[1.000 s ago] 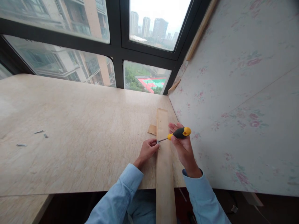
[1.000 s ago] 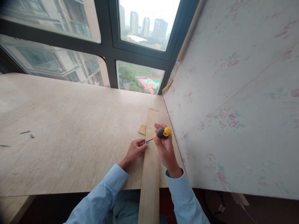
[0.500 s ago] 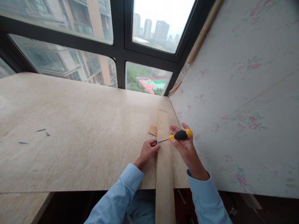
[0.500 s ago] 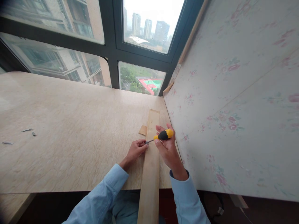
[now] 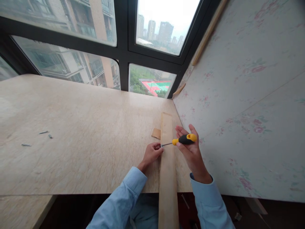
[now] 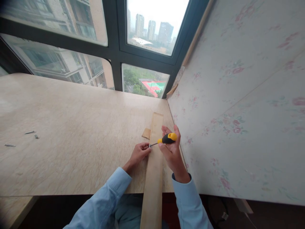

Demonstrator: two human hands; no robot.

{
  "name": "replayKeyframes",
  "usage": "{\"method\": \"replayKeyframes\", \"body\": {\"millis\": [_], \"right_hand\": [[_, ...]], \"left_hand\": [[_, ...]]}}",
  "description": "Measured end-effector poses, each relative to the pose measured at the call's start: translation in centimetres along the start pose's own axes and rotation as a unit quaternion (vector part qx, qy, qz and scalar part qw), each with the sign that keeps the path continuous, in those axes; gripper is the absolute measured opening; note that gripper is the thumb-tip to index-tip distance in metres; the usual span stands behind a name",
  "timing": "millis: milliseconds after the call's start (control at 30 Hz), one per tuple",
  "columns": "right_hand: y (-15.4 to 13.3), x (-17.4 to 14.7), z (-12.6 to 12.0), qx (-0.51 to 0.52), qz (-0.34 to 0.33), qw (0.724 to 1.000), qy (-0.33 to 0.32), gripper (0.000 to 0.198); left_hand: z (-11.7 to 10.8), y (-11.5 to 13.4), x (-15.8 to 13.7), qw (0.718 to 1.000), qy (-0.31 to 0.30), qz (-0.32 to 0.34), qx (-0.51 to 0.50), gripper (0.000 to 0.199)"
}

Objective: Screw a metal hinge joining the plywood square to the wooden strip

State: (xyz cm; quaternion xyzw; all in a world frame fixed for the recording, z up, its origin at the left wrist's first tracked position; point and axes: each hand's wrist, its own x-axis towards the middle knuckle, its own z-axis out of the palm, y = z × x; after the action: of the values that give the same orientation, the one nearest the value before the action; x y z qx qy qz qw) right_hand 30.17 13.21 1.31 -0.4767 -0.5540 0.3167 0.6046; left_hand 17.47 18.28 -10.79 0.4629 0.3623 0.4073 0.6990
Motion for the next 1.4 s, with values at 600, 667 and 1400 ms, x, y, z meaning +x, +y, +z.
{"method": "replayKeyframes", "body": {"millis": [600, 667, 1400], "right_hand": [[-0.6, -0.9, -0.4, 0.018, 0.029, 0.999, 0.019, 0.061], [-0.7, -0.8, -0.6, -0.037, 0.025, 0.998, 0.049, 0.049], [0.2, -0.6, -0.9, -0.186, -0.023, 0.97, 0.155, 0.053]], "left_hand": [[0.0, -0.4, 0.2, 1.0, 0.01, 0.004, 0.005, 0.032], [0.0, -0.3, 0.1, 1.0, 0.005, 0.005, 0.008, 0.033], [0.0, -0.4, 0.1, 1.0, 0.003, 0.013, 0.013, 0.03]]}}
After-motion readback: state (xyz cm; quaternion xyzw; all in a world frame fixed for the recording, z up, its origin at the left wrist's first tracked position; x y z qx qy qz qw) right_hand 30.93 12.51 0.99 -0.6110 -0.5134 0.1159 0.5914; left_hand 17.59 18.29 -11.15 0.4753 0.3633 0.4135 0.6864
